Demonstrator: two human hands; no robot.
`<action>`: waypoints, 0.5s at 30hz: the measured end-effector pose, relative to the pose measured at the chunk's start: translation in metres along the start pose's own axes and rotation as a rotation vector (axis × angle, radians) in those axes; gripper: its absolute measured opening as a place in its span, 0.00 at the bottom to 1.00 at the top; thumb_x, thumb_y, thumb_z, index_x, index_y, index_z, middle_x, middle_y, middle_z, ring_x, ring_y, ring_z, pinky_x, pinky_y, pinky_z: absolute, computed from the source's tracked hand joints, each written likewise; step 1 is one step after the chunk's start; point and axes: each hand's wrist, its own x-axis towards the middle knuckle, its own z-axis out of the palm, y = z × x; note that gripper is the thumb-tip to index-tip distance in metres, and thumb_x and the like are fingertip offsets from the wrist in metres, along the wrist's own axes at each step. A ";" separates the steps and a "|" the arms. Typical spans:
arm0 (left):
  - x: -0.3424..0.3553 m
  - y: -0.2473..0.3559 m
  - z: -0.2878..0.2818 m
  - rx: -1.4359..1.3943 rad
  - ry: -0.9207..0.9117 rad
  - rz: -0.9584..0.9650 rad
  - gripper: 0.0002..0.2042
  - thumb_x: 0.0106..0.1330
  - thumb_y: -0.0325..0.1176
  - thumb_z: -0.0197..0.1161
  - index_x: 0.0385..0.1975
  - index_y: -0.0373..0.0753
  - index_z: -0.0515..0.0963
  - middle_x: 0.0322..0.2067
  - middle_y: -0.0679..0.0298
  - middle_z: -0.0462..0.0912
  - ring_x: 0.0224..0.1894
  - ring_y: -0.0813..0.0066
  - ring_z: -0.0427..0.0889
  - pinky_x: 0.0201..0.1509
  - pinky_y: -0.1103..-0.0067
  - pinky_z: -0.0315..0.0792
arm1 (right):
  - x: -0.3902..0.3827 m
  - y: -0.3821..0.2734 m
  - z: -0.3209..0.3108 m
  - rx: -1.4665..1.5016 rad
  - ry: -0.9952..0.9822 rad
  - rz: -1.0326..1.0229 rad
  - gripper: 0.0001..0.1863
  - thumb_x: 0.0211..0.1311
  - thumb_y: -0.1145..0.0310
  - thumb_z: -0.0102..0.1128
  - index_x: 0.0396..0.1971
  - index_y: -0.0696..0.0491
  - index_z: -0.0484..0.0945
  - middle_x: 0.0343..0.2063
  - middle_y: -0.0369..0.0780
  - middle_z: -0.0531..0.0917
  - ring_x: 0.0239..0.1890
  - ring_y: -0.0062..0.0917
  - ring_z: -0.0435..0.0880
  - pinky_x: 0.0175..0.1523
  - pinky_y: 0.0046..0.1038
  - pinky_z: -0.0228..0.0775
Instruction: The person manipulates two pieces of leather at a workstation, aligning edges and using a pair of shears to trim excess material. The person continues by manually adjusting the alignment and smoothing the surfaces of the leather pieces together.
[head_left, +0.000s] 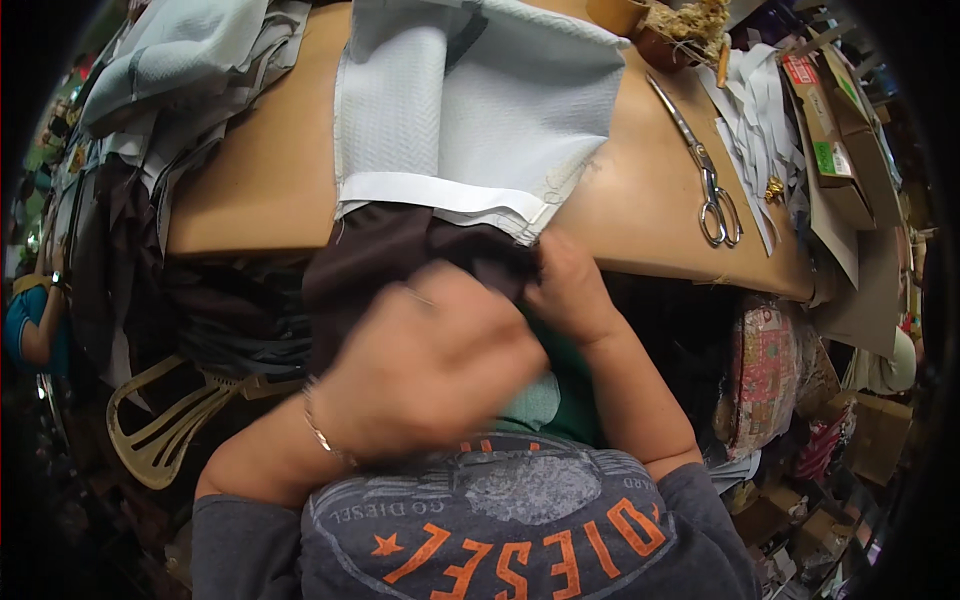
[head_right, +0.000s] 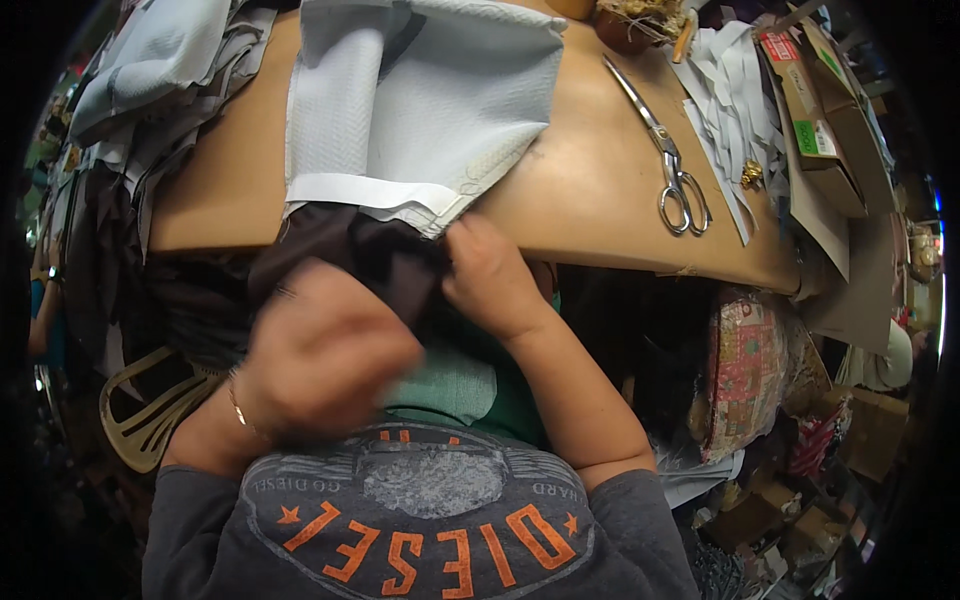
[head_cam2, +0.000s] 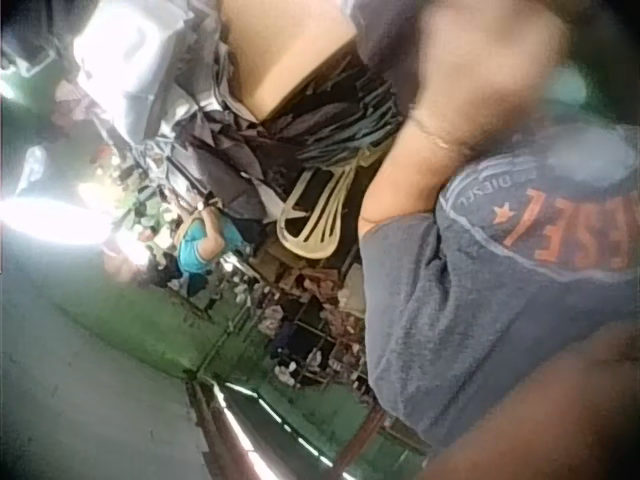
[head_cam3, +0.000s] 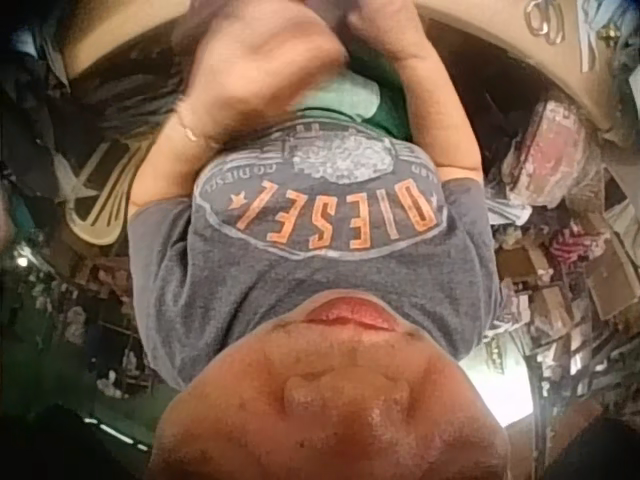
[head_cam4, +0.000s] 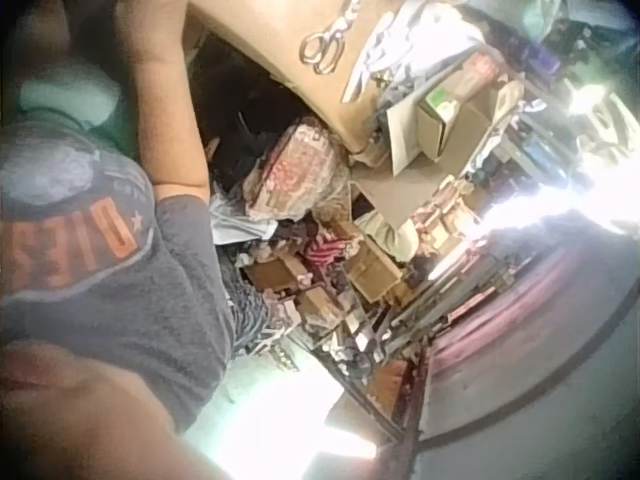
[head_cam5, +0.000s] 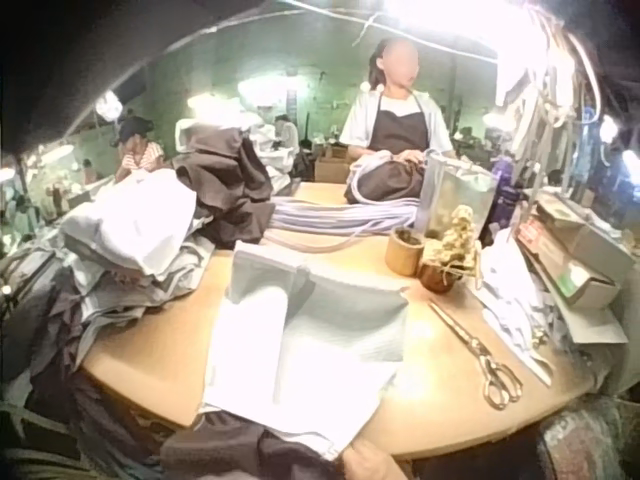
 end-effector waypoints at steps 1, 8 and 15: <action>0.006 0.016 0.004 -0.226 -0.260 -0.101 0.03 0.47 0.26 0.59 0.21 0.36 0.73 0.24 0.61 0.73 0.25 0.63 0.72 0.32 0.73 0.68 | -0.001 0.002 0.003 -0.005 0.001 -0.022 0.15 0.33 0.81 0.52 0.28 0.61 0.69 0.27 0.48 0.71 0.33 0.43 0.71 0.39 0.37 0.65; -0.036 -0.041 0.092 -1.120 -0.405 -1.286 0.19 0.60 0.40 0.44 0.09 0.38 0.64 0.10 0.65 0.66 0.14 0.78 0.67 0.19 0.80 0.63 | -0.012 -0.010 0.001 -0.032 -0.004 -0.121 0.16 0.33 0.80 0.54 0.30 0.60 0.72 0.29 0.47 0.73 0.34 0.42 0.73 0.39 0.35 0.68; -0.032 -0.037 0.086 -1.096 -0.048 -1.359 0.20 0.64 0.42 0.41 0.10 0.42 0.60 0.08 0.69 0.59 0.09 0.80 0.57 0.12 0.83 0.53 | -0.010 -0.013 -0.003 -0.146 -0.085 -0.008 0.14 0.37 0.79 0.54 0.30 0.59 0.73 0.30 0.47 0.74 0.34 0.40 0.74 0.39 0.35 0.68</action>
